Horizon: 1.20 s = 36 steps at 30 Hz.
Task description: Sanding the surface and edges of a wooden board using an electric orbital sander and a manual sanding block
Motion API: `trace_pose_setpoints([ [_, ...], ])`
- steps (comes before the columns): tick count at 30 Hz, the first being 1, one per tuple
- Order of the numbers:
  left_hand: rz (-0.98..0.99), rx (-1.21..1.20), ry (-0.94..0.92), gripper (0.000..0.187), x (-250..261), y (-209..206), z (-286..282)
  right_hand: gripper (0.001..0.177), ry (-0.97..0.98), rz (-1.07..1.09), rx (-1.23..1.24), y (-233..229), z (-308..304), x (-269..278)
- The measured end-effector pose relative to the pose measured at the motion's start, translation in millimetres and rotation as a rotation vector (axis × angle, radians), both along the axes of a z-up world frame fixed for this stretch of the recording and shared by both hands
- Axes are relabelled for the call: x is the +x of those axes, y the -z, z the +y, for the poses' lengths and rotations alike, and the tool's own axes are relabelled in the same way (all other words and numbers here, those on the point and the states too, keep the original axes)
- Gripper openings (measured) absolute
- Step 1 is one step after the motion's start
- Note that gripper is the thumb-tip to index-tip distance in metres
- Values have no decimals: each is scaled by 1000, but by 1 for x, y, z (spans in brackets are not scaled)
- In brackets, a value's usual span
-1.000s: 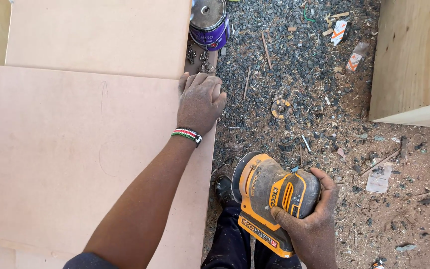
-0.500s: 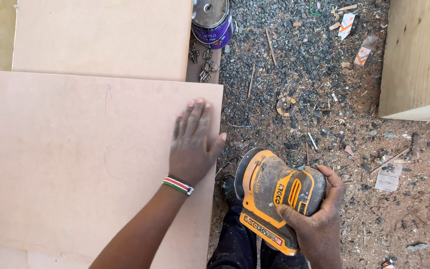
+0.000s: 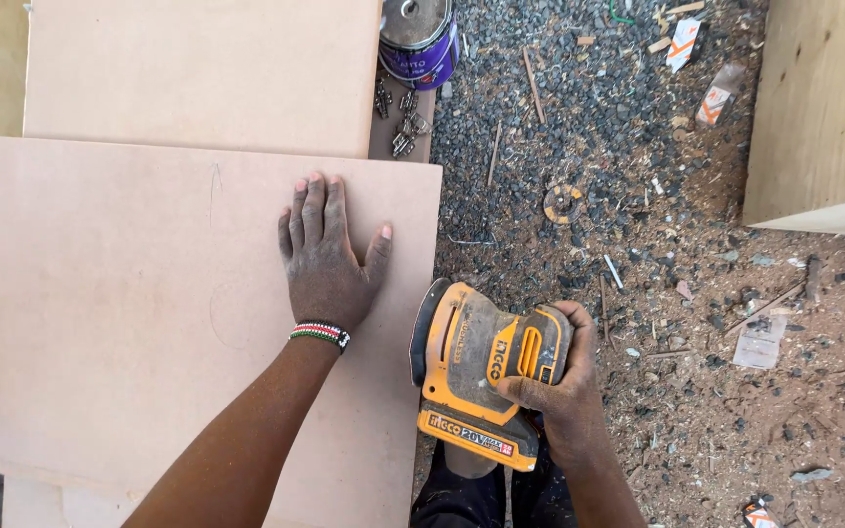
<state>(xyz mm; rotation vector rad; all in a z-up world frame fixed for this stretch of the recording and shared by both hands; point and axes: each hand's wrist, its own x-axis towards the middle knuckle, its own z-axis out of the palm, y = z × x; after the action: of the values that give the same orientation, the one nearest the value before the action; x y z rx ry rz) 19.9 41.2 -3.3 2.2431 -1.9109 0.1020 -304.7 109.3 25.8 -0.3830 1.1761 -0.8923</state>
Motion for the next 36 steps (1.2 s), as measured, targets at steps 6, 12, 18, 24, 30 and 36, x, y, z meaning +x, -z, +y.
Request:
trace_pose_setpoints([
  [6, -33, -8, -7, 89, -2, 0, 0, 121, -30, 18, 53, 0, -10, 1],
  [12, -44, 4, -10, 90, -3, 0, 0, 118, -56, -41, 86, -1, -21, -1],
  [18, -43, -14, -16, 90, -5, 1, 1, 115, -66, 0, 188, -3, -25, 0],
  [24, -10, 1, -27, 89, -7, -5, 0, 112, -70, -39, 206, 6, -24, -5],
  [30, -30, -2, -23, 89, -7, -5, -1, 123, -168, 160, 37, 2, -26, -9],
  [36, -12, 14, -30, 89, -6, -6, -1, 118, -44, 33, 53, 10, -26, -3],
])
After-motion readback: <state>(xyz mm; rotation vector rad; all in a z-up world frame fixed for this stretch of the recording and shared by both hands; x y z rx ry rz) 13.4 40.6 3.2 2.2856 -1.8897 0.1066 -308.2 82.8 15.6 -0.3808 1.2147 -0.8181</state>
